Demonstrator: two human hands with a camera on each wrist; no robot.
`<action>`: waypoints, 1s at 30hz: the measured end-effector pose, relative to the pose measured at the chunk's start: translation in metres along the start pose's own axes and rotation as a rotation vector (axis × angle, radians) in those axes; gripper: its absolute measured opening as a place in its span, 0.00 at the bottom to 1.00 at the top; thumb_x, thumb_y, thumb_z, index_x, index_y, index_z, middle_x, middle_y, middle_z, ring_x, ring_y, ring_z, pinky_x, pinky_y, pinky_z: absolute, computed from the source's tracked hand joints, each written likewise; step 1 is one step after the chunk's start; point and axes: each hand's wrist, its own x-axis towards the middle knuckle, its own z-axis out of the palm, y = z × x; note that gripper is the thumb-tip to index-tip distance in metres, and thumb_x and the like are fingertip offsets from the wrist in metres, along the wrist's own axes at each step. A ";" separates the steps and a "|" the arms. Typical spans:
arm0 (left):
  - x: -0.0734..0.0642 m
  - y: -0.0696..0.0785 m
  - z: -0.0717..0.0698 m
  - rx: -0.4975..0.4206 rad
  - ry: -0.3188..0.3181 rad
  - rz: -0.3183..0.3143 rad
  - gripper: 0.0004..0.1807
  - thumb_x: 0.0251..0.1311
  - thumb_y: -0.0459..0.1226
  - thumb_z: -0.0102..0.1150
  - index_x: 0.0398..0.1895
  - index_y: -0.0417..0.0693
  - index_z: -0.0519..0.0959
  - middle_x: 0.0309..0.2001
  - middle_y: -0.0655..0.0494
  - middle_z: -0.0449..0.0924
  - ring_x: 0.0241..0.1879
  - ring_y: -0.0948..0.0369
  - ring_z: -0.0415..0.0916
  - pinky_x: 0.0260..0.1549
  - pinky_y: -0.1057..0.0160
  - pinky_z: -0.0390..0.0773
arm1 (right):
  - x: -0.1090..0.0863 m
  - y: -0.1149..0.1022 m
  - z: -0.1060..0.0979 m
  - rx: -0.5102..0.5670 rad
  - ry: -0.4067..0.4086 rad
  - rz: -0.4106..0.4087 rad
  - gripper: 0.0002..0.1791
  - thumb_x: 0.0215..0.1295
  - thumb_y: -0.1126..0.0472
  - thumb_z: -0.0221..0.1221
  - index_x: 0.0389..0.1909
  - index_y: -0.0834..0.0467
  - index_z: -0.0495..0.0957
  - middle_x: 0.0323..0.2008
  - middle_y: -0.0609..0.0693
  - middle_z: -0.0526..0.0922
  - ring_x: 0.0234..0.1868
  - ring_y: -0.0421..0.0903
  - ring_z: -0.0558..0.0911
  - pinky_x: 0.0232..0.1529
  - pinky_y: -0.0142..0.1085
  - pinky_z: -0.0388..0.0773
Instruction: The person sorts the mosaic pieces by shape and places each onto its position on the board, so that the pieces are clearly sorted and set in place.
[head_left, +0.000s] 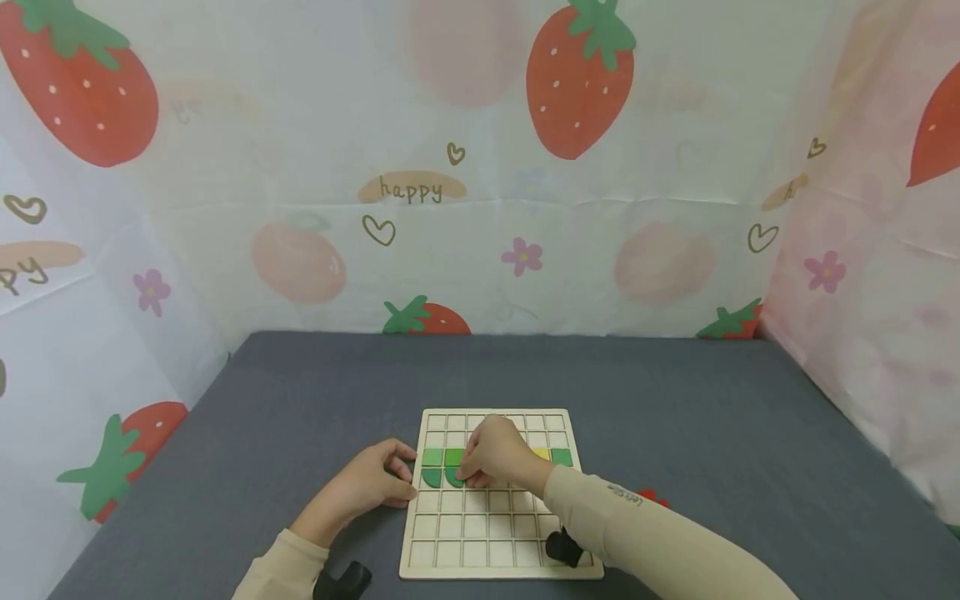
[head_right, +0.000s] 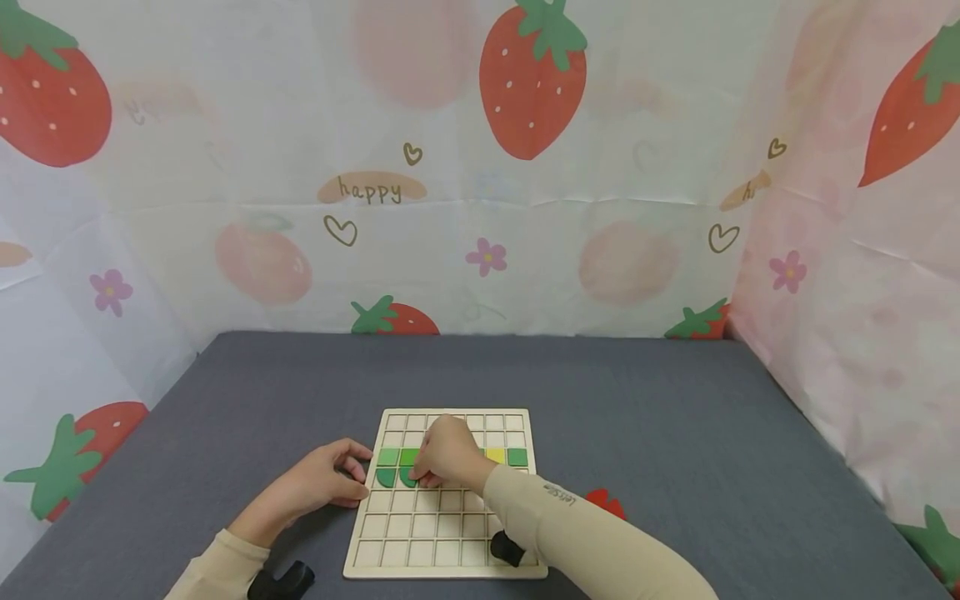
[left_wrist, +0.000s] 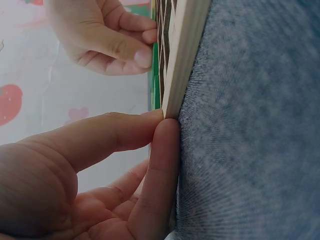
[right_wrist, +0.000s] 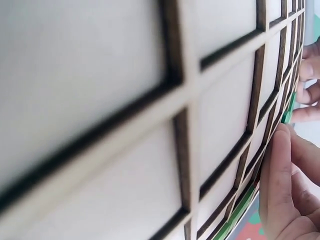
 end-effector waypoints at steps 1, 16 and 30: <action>0.000 0.000 0.000 0.001 -0.001 0.002 0.27 0.47 0.20 0.66 0.54 0.31 0.74 0.32 0.47 0.73 0.28 0.57 0.76 0.30 0.59 0.85 | 0.000 0.000 0.000 -0.011 0.000 -0.009 0.05 0.50 0.75 0.70 0.21 0.67 0.84 0.19 0.56 0.86 0.17 0.44 0.84 0.23 0.35 0.84; 0.003 0.000 0.003 0.010 0.014 -0.003 0.27 0.46 0.20 0.67 0.54 0.32 0.74 0.32 0.47 0.73 0.28 0.57 0.76 0.29 0.59 0.84 | -0.004 0.007 -0.021 -0.022 0.019 -0.017 0.04 0.51 0.72 0.71 0.22 0.65 0.85 0.21 0.54 0.86 0.21 0.44 0.85 0.27 0.35 0.85; 0.003 0.000 0.001 0.027 0.019 -0.010 0.28 0.46 0.21 0.67 0.54 0.33 0.74 0.33 0.47 0.73 0.29 0.57 0.76 0.30 0.59 0.84 | -0.045 0.031 -0.083 -0.036 0.068 0.052 0.06 0.51 0.65 0.73 0.31 0.61 0.87 0.29 0.51 0.87 0.30 0.46 0.86 0.35 0.40 0.85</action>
